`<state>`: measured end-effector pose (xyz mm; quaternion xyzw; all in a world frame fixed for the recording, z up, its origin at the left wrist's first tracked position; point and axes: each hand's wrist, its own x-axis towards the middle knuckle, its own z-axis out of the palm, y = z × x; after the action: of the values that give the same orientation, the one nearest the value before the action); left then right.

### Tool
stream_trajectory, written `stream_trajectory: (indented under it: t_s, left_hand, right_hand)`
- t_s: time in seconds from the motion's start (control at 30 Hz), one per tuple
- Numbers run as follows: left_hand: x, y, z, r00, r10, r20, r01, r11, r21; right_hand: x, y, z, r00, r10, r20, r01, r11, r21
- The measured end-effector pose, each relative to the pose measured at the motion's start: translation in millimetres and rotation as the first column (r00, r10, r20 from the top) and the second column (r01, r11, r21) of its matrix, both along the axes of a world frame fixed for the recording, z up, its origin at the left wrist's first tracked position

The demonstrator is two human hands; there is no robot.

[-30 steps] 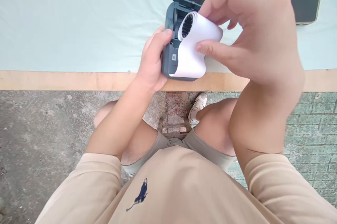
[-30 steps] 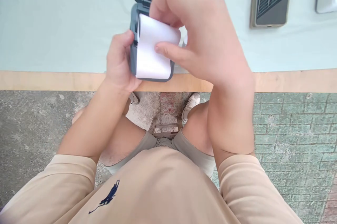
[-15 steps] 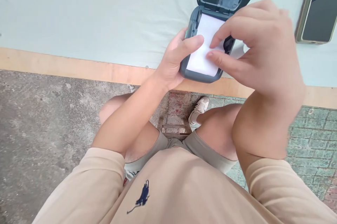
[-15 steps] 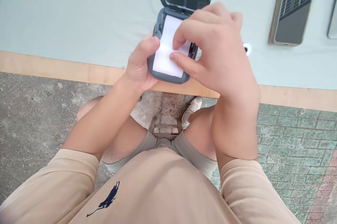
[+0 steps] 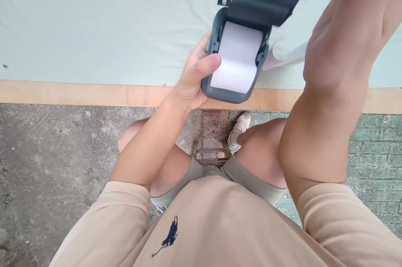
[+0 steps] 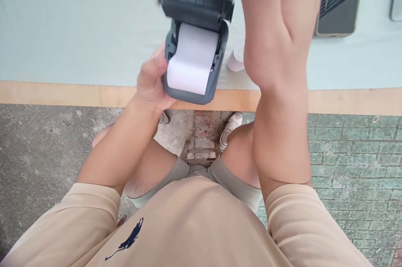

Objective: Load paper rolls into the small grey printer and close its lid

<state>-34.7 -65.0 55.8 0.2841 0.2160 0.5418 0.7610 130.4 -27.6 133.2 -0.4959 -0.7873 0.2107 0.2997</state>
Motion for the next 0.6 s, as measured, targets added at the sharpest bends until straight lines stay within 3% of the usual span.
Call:
stream_trajectory:
  t_s: [0.1,0.2,0.37,0.5,0.6]
  left_hand:
    - [-0.7,0.9,2.7,0.998,-0.051,-0.031,0.05,0.997,-0.056]
    - [1.7,0.6,5.7,0.996,-0.017,-0.088,0.008,0.995,-0.096]
    - [5.0,-1.2,4.8,0.99,0.036,-0.136,-0.038,0.999,-0.014]
    - [3.3,-0.1,3.1,0.981,0.012,-0.192,-0.016,1.0,-0.018]
    - [4.2,1.6,3.8,0.982,0.03,-0.184,-0.04,0.998,-0.049]
  right_hand:
    - [5.4,-3.1,3.4,0.996,0.002,-0.09,0.012,0.989,0.15]
    - [5.7,-4.5,6.5,0.986,0.119,0.121,-0.125,0.991,0.042]
    - [-3.9,-8.2,11.0,0.861,0.068,0.504,0.041,0.978,-0.203]
    - [-8.5,-9.0,10.8,0.871,0.066,0.488,0.093,0.951,-0.295]
    - [-10.2,-7.6,9.7,0.907,0.036,0.42,0.086,0.959,-0.268]
